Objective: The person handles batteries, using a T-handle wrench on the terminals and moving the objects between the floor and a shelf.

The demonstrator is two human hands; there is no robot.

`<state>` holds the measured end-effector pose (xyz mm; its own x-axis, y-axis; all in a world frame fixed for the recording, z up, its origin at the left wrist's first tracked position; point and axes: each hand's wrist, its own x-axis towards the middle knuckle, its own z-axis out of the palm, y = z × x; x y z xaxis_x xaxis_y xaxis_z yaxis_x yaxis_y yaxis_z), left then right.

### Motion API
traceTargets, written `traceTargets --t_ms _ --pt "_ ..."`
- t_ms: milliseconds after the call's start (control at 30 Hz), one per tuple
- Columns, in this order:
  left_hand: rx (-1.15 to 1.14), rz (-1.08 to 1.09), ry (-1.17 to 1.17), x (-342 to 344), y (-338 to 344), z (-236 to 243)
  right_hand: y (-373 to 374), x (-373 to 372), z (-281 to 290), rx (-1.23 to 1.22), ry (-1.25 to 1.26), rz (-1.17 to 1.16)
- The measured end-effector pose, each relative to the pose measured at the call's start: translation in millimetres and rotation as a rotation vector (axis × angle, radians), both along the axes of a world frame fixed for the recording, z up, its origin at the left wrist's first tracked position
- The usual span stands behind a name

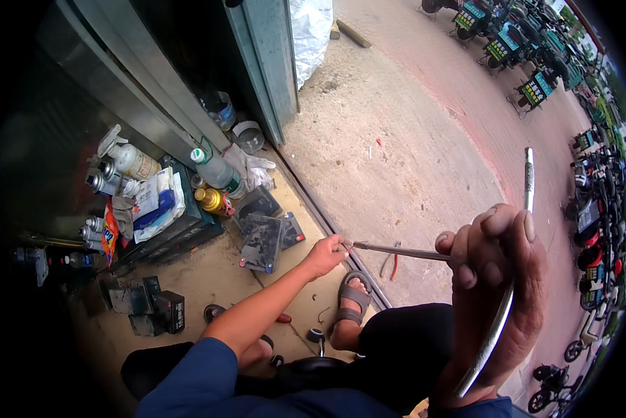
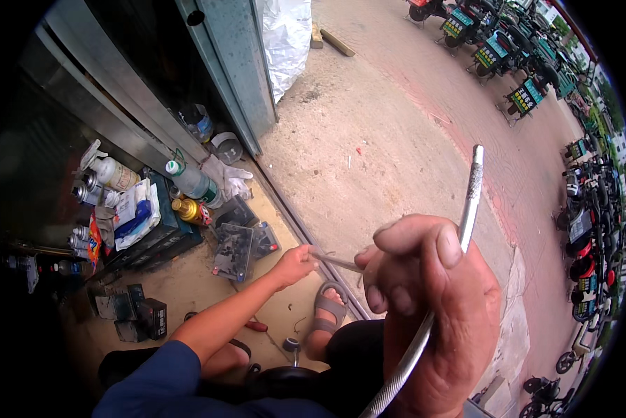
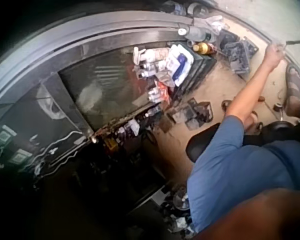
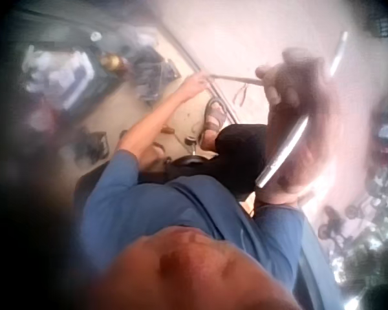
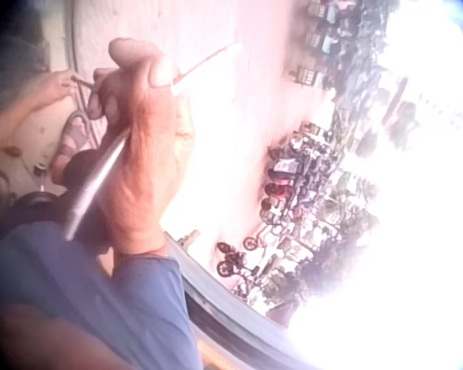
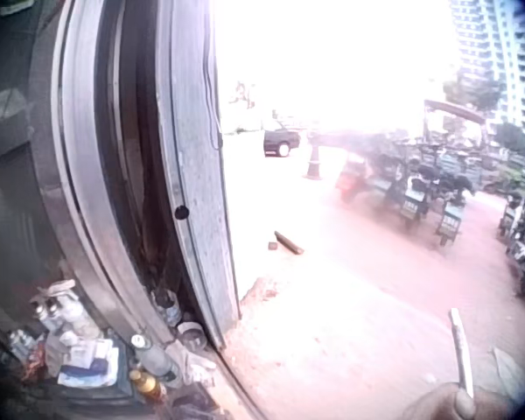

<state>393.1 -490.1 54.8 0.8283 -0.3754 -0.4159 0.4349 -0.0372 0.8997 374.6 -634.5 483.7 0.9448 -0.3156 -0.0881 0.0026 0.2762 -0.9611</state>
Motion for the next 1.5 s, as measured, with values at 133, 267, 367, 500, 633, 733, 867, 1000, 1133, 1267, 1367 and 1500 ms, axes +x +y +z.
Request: traceTargets --t_ms 133,267,367,500,633,733,867,1000,1133,1267,1367,1500 --pt "-0.091 -0.032 0.138 10 82 77 8 -6 4 0.099 -0.102 0.115" --pt "0.026 0.046 0.072 17 205 176 17 -11 0 0.234 -0.103 0.166" --pt "0.096 0.208 -0.043 -11 307 251 18 -17 -6 0.303 -0.115 0.256" --pt "-0.161 0.54 -0.22 -119 403 306 17 -14 -20 0.322 -0.109 0.345" --pt "-0.42 0.935 -0.332 -274 441 266 6 -5 -37 0.248 -0.041 0.35" --pt "-0.487 1.262 -0.219 -398 434 175 -3 4 -60 0.233 -0.013 0.324" --pt "-0.547 1.54 -0.065 -559 370 24 -24 16 -105 -0.318 -0.264 0.505" --pt "-0.688 1.794 0.509 -679 259 -106 -34 39 -135 -0.459 -0.291 0.507" --pt "-1.06 2.012 0.431 -717 273 -144 -27 60 -148 -0.633 -0.409 0.523" --pt "-0.661 2.048 0.045 -702 548 -8 -5 77 -153 -0.643 -0.453 0.552" --pt "-0.369 2.197 -0.075 -666 719 153 15 75 -152 -0.553 -0.427 0.568" --pt "0.236 1.941 0.051 -575 741 267 32 42 -128 -0.397 -0.243 0.556"
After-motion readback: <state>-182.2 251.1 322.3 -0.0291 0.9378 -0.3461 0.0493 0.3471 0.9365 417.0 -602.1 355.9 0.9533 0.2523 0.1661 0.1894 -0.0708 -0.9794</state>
